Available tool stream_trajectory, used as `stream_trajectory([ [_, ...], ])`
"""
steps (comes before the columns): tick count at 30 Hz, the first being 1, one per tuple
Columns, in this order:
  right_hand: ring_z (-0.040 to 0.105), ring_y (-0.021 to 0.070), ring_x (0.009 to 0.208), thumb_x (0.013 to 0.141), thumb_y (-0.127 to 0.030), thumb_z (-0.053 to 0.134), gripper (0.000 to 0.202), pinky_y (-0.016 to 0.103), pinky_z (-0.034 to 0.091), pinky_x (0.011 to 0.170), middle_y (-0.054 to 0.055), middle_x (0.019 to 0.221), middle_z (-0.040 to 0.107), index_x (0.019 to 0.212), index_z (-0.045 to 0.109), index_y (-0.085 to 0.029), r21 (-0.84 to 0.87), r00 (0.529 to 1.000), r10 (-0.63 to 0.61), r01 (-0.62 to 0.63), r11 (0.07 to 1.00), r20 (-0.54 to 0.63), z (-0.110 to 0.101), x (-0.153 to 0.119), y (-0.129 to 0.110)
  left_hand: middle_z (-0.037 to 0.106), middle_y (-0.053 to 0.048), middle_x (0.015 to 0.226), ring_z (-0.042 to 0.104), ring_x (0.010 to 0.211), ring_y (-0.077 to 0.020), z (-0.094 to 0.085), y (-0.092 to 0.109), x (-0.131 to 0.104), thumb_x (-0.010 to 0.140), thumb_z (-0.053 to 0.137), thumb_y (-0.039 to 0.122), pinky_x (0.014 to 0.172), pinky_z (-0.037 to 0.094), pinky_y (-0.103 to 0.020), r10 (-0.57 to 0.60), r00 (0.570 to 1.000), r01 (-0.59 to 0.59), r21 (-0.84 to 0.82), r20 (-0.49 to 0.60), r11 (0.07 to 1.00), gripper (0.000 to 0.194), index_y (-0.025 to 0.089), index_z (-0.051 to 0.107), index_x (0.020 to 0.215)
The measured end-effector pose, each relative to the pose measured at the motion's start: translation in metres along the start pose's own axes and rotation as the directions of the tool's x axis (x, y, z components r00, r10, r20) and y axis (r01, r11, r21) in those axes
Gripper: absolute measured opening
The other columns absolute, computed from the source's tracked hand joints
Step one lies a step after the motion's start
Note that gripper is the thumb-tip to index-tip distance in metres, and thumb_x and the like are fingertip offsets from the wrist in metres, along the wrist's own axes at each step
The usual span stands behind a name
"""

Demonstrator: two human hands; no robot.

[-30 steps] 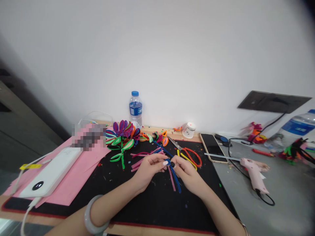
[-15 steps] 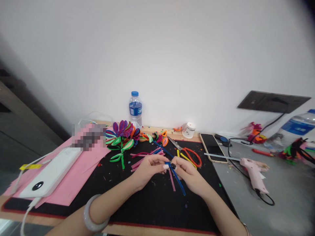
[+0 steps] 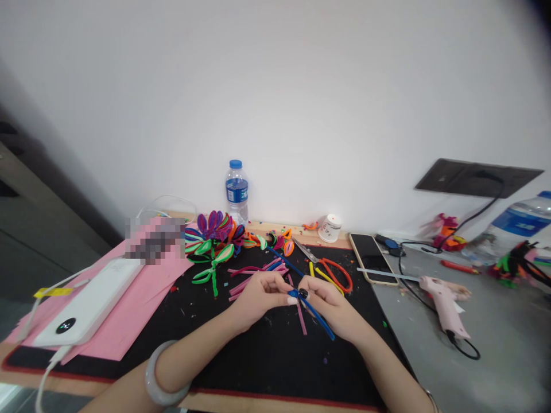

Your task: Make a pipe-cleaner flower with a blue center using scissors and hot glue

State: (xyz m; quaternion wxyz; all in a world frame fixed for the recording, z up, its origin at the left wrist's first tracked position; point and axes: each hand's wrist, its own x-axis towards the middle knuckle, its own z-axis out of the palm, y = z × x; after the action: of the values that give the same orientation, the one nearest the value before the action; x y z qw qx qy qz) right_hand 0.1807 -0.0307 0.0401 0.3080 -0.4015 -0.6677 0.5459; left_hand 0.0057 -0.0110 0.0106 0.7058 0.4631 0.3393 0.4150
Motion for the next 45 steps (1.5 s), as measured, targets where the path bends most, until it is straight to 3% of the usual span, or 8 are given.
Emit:
stream_trajectory([
  [16, 0.033, 0.0086, 0.055, 0.087, -0.038, 0.040, 0.027, 0.020, 0.028, 0.051, -0.003, 0.062, 0.037, 0.070, 0.043, -0.016, -0.117, 0.998, -0.061, 0.060, 0.991, -0.002, 0.0024, -0.0006, -0.0020, 0.064, 0.003, 0.057, 0.058, 0.053, -0.0079, 0.0012, 0.0002, -0.0004, 0.051, 0.075, 0.011, 0.054, 0.043, -0.018, 0.029, 0.999, -0.030, 0.040, 0.016, 0.999, 0.023, 0.012, 0.052, 0.056],
  [26, 0.041, 0.0097, 0.054, 0.085, -0.044, 0.038, 0.031, 0.021, 0.035, 0.050, -0.003, 0.061, 0.040, 0.070, 0.043, -0.018, -0.137, 1.000, -0.020, 0.023, 0.990, 0.020, 0.0052, -0.0003, -0.0043, 0.064, 0.004, 0.058, 0.060, 0.054, -0.0097, 0.0012, -0.0033, -0.0003, 0.049, 0.075, 0.009, 0.052, 0.044, -0.019, 0.057, 0.997, -0.059, 0.032, 0.051, 0.998, 0.027, 0.013, 0.049, 0.057],
  [35, 0.035, 0.0085, 0.053, 0.087, -0.040, 0.038, 0.030, 0.020, 0.031, 0.051, -0.004, 0.060, 0.039, 0.068, 0.043, -0.017, -0.168, 0.999, -0.048, 0.050, 0.985, 0.014, 0.0062, 0.0004, -0.0037, 0.063, 0.003, 0.059, 0.060, 0.055, -0.0119, 0.0006, -0.0034, -0.0021, 0.049, 0.076, 0.012, 0.052, 0.044, -0.021, 0.092, 0.994, -0.098, 0.106, 0.059, 0.990, 0.031, 0.014, 0.046, 0.059],
  [45, 0.038, 0.0080, 0.052, 0.087, -0.036, 0.038, 0.026, 0.019, 0.033, 0.050, -0.003, 0.061, 0.041, 0.070, 0.043, -0.017, -0.145, 0.999, -0.039, 0.044, 0.988, 0.038, 0.0076, -0.0003, -0.0013, 0.061, 0.003, 0.060, 0.058, 0.056, -0.0114, 0.0003, -0.0050, -0.0037, 0.049, 0.077, 0.016, 0.052, 0.043, -0.022, 0.102, 0.992, -0.115, 0.173, 0.079, 0.978, 0.036, 0.015, 0.043, 0.061],
])
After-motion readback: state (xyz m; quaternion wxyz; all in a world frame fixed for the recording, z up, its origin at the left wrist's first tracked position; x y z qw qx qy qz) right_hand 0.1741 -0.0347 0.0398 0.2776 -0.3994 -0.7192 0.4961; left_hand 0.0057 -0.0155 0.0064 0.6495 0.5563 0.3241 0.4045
